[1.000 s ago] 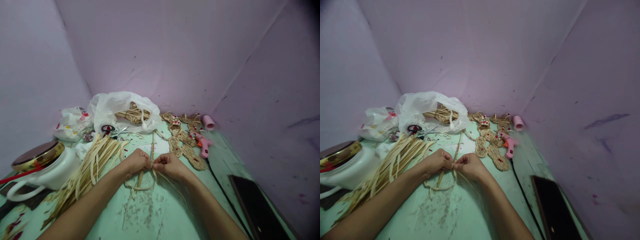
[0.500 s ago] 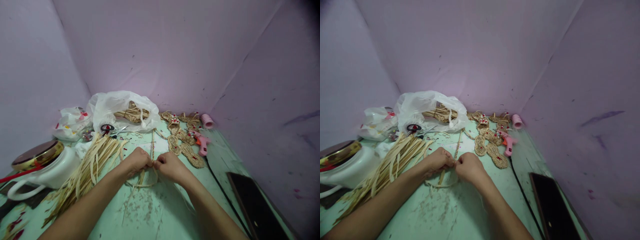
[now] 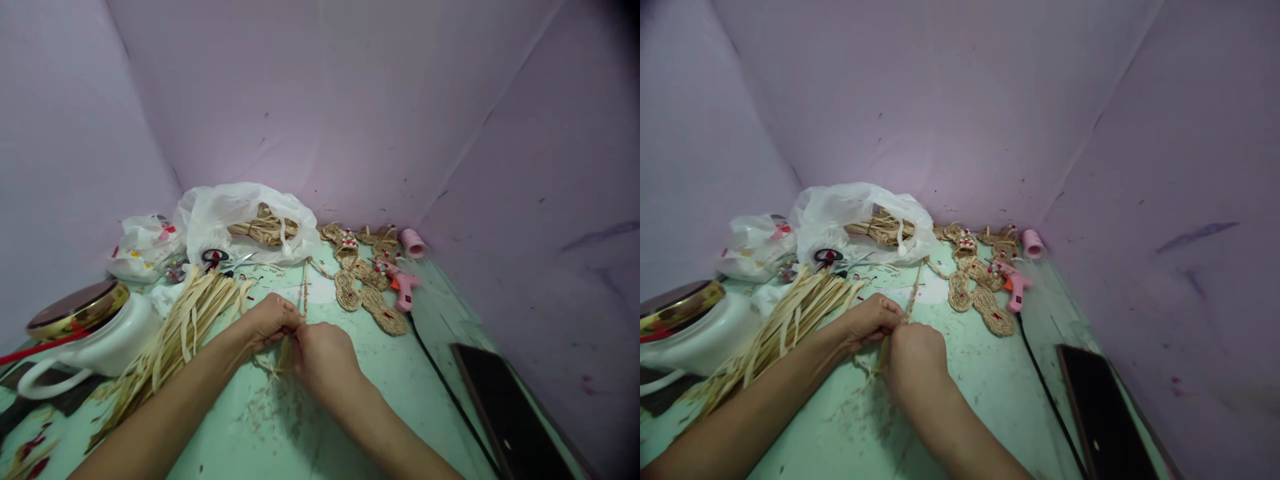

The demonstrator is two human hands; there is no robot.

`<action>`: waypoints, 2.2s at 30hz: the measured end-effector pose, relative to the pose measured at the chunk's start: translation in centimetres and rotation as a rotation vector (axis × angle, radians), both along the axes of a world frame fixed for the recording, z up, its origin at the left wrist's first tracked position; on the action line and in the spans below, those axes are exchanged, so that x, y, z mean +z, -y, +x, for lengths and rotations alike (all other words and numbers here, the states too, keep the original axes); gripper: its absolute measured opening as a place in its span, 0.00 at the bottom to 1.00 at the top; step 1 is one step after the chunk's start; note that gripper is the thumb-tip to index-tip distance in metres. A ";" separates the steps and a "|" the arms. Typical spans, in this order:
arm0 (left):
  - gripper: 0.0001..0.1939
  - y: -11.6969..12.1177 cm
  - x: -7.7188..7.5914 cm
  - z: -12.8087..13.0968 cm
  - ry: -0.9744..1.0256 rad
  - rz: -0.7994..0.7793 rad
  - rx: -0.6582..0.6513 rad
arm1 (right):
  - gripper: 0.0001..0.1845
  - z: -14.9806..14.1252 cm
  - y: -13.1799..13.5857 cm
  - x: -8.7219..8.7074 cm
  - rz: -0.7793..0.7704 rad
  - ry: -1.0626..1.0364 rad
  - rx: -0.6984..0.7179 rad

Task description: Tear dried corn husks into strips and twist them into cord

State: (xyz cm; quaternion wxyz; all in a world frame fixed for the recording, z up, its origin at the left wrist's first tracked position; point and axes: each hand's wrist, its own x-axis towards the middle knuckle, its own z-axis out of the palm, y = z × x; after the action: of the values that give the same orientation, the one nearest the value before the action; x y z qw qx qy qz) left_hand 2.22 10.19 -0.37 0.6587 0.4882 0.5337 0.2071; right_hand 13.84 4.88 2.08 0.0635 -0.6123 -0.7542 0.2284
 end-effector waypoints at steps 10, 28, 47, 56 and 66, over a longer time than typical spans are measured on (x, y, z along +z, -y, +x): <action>0.06 -0.5 -0.4 -1.1 0.089 -0.022 -0.078 | 0.11 3.6 -3.4 -1.0 -0.198 -0.782 -0.402; 0.05 -0.9 -1.4 -2.3 0.232 0.018 -0.094 | 0.13 7.9 2.5 -1.5 -0.497 -0.506 -0.229; 0.03 -0.8 -1.0 -1.8 0.139 0.041 -0.141 | 0.15 2.3 -0.4 -3.5 -0.522 -1.030 -0.426; 0.05 -0.6 -1.1 -1.4 0.036 0.082 -0.185 | 0.21 3.9 0.9 -3.9 -0.555 -1.104 -0.416; 0.04 -0.7 -0.9 -1.3 0.035 0.064 -0.169 | 0.16 4.0 0.9 -3.4 -0.539 -1.055 -0.388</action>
State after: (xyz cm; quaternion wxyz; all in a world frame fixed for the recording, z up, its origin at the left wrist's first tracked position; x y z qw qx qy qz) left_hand 0.89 10.89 -1.29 0.6673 0.5486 0.4720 0.1762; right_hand 17.83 3.97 -1.36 0.3114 -0.5373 -0.4120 0.6667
